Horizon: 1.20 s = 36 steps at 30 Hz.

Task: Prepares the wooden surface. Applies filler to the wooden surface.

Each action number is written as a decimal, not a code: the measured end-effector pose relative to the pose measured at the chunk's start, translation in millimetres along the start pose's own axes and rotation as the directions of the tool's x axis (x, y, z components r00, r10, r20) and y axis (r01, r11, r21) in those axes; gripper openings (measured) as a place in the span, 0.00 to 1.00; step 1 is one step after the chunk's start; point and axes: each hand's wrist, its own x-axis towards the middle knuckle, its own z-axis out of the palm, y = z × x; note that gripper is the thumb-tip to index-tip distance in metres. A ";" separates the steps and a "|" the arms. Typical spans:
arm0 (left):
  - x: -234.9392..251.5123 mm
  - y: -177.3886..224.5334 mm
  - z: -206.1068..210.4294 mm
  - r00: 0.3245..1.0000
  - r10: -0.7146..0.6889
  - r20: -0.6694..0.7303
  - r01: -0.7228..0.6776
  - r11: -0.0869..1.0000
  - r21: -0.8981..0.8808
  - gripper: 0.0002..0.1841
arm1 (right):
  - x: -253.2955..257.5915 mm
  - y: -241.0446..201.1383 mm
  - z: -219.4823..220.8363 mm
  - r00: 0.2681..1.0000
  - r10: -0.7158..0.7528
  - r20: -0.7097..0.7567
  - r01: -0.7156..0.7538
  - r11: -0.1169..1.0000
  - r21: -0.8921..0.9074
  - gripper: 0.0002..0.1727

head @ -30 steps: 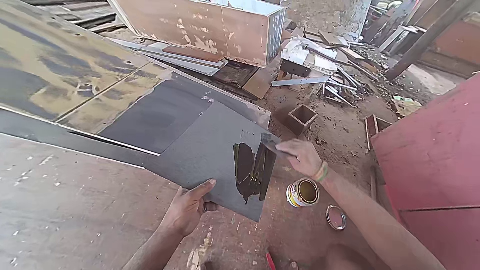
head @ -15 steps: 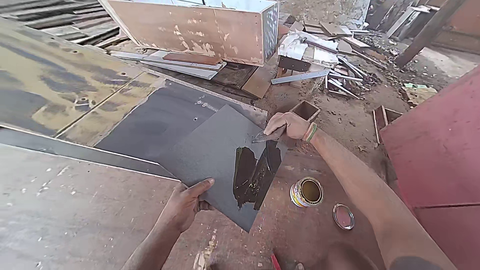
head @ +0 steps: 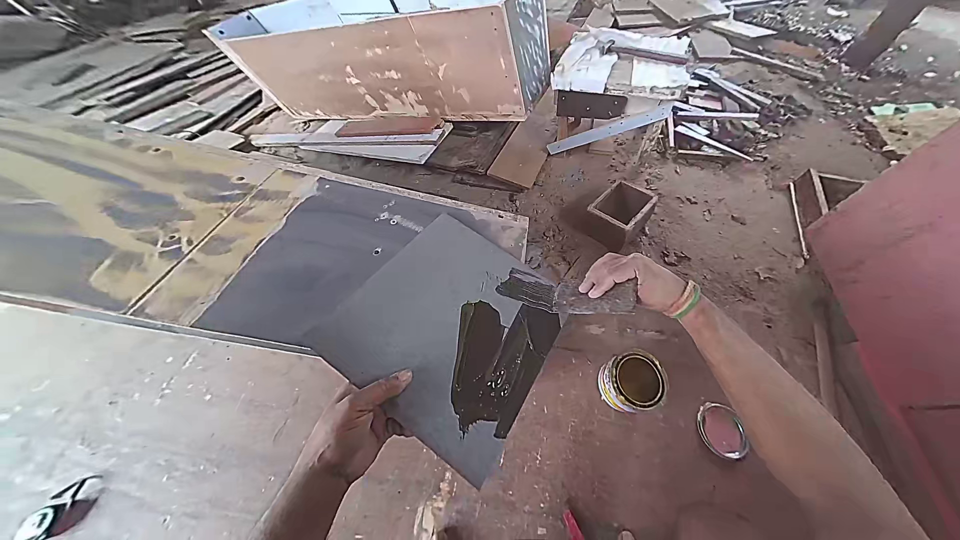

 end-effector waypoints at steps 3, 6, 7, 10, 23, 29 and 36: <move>0.4 -0.2 0.0 1.000 0.026 -0.013 -0.026 0.999 0.037 0.14 | -22.0 -0.8 -4.4 0.998 0.067 0.021 -0.066 0.997 -0.027 0.19; 0.9 -0.1 -1.4 0.999 0.039 -0.014 -0.038 0.997 0.063 0.16 | -40.4 -9.9 -19.3 0.997 0.078 -0.024 -0.080 0.993 -0.087 0.16; 1.1 0.2 -1.8 0.999 0.040 -0.013 -0.039 0.997 0.071 0.16 | -40.7 -15.6 -23.3 0.996 0.038 -0.084 -0.044 0.997 -0.064 0.14; 1.3 -0.8 -2.7 0.999 0.046 -0.014 -0.045 0.997 0.064 0.17 | -12.2 -32.0 -21.2 0.981 -0.058 -0.184 0.050 0.998 -0.047 0.13; 2.1 -4.6 -1.1 0.998 0.053 -0.017 -0.053 0.999 0.009 0.13 | -34.0 -40.5 38.8 0.994 0.026 -0.103 -0.064 0.920 -0.388 0.19; 2.6 2.9 -1.8 0.998 0.060 0.013 -0.061 0.995 0.080 0.16 | -24.2 -64.4 5.1 0.988 -0.090 -0.122 0.068 0.983 -0.171 0.15; -4.1 3.4 6.6 0.998 0.048 -0.029 -0.046 0.997 0.061 0.11 | 97.7 -63.3 79.7 0.988 -0.144 -0.065 0.098 0.881 -0.463 0.11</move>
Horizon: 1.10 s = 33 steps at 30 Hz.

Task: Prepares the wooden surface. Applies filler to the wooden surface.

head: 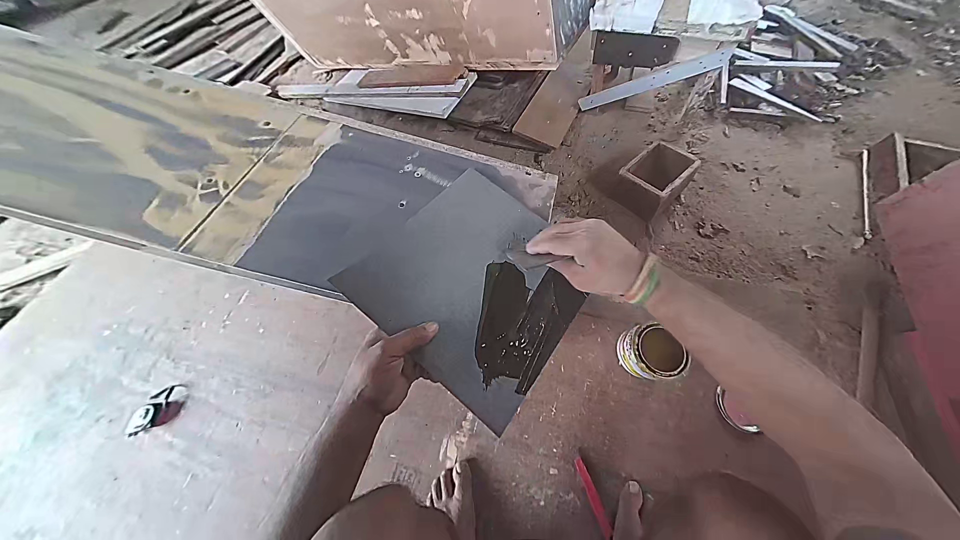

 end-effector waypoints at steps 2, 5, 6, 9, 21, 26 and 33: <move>-1.4 -1.5 -1.1 1.000 0.002 -0.002 -0.002 1.000 -0.025 0.11 | 1.8 -6.2 10.7 1.000 0.009 -0.006 -0.009 1.000 -0.025 0.12; 0.8 -3.2 -0.1 1.000 0.001 -0.006 -0.002 0.996 -0.085 0.12 | -31.0 -20.7 0.5 0.998 0.015 0.061 -0.013 0.999 -0.031 0.15; 1.2 -4.1 -0.8 1.000 -0.003 -0.007 0.002 0.995 -0.096 0.13 | -48.0 -28.1 -3.2 0.997 -0.001 0.074 0.002 1.000 -0.020 0.16; 2.5 -4.6 -3.0 1.000 -0.008 -0.001 0.008 0.995 -0.096 0.12 | -94.2 -45.6 -11.9 0.996 -0.065 0.063 0.065 0.998 0.000 0.17; 2.9 -4.4 -8.9 1.000 -0.010 0.021 0.011 1.000 -0.018 0.16 | -0.6 56.6 -40.3 0.981 0.031 0.194 -0.093 0.943 0.318 0.11; 3.7 -6.3 -8.4 0.999 0.002 0.032 0.001 0.996 -0.089 0.14 | -38.4 68.0 -42.6 0.985 0.082 0.150 -0.137 0.903 0.406 0.11; 0.6 -3.1 -4.5 1.000 0.007 0.018 -0.006 0.998 -0.068 0.13 | -101.5 71.2 -58.1 0.988 0.125 0.095 -0.153 0.909 0.389 0.12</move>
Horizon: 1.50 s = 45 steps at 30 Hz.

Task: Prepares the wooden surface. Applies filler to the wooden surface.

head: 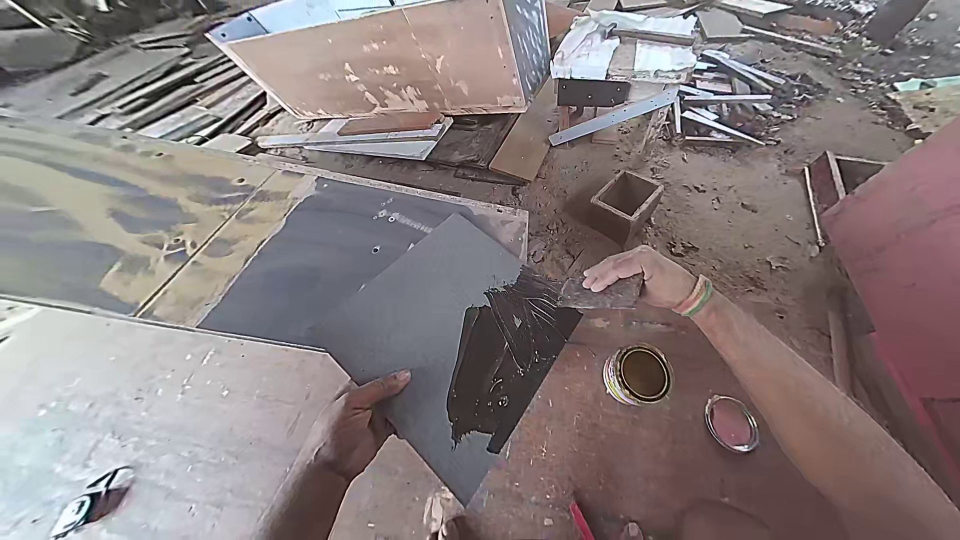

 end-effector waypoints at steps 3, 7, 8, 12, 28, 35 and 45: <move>1.1 -0.5 -2.6 1.000 0.019 0.006 -0.019 1.000 0.020 0.15 | -17.1 -4.8 1.9 1.000 -0.003 -0.008 0.003 1.000 -0.001 0.13; 1.8 -1.2 -1.5 0.999 0.034 0.003 -0.034 0.997 0.063 0.16 | -50.9 -14.0 -6.6 0.998 0.045 0.053 -0.039 0.994 -0.102 0.12; 2.3 -0.5 -2.7 0.999 0.035 0.005 -0.035 0.997 0.070 0.16 | -56.6 -18.4 -9.3 0.998 0.033 0.044 -0.029 0.994 -0.101 0.13; 1.2 1.0 -3.1 0.999 0.028 -0.017 -0.026 0.996 0.087 0.17 | -37.0 -46.3 -13.0 0.997 -0.043 -0.064 0.043 0.999 -0.005 0.15; 5.6 -4.0 -7.8 0.999 -0.037 -0.014 0.038 0.999 0.014 0.16 | 3.8 -25.6 13.7 0.998 -0.037 0.048 0.047 0.970 -0.238 0.21; -2.3 -2.5 0.3 0.998 -0.045 -0.032 0.046 0.998 0.039 0.14 | 61.3 -65.1 34.3 0.988 0.149 -0.042 -0.154 0.909 -0.387 0.14; -7.5 -5.4 7.4 0.998 -0.055 -0.028 0.052 0.995 -0.086 0.11 | 22.0 -98.0 101.3 0.995 0.079 -0.062 -0.101 0.803 -0.588 0.17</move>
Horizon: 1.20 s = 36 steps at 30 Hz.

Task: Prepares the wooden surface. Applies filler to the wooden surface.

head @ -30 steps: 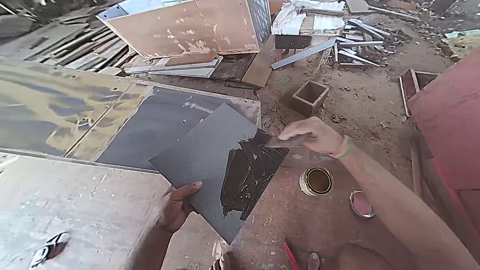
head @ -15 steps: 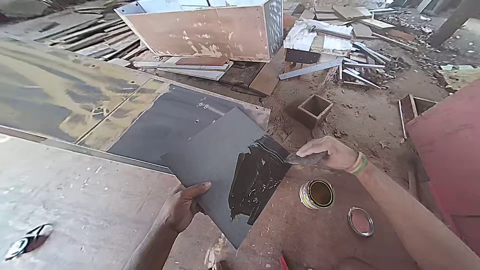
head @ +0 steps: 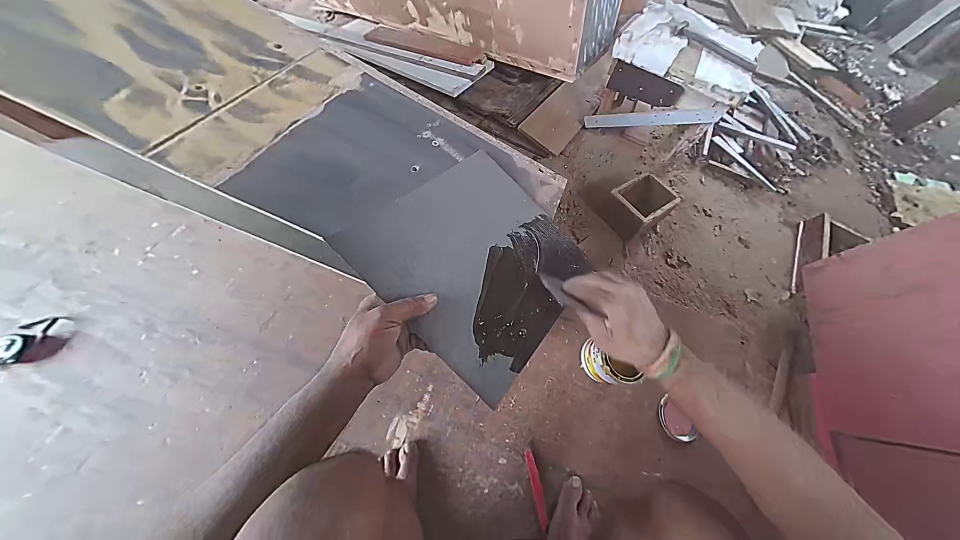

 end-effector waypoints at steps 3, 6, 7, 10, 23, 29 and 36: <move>-2.0 1.9 3.0 1.000 0.002 0.001 -0.002 1.000 -0.014 0.11 | -35.0 -41.1 4.6 0.994 -0.103 -0.045 0.103 0.995 -0.005 0.17; -4.8 1.9 5.1 1.000 0.012 0.009 -0.012 1.000 -0.003 0.10 | -40.1 -66.2 -6.0 0.995 -0.091 -0.033 0.094 0.990 0.107 0.17; -5.4 2.3 5.6 1.000 0.022 0.016 -0.022 1.000 0.000 0.10 | -31.4 -68.4 -14.2 1.000 -0.015 -0.018 0.017 0.991 0.134 0.17; -9.9 1.7 7.5 0.999 0.019 0.026 -0.019 1.000 0.008 0.08 | 7.9 -51.3 -25.9 0.983 0.180 -0.042 -0.178 0.983 0.042 0.19; -10.8 -3.2 10.0 0.996 -0.043 0.076 0.052 0.992 -0.115 0.06 | -44.0 -116.1 -4.1 0.996 -0.044 0.081 0.038 0.997 0.067 0.20; -9.9 -5.1 8.6 0.993 -0.025 0.114 0.039 0.992 -0.117 0.09 | -21.4 -121.5 -46.1 0.995 0.076 -0.067 -0.063 0.982 0.177 0.18; -15.0 -4.1 11.8 0.990 -0.087 0.110 0.103 0.983 -0.152 0.10 | 94.4 -36.4 -0.4 0.942 0.312 -0.121 -0.326 0.937 -0.125 0.19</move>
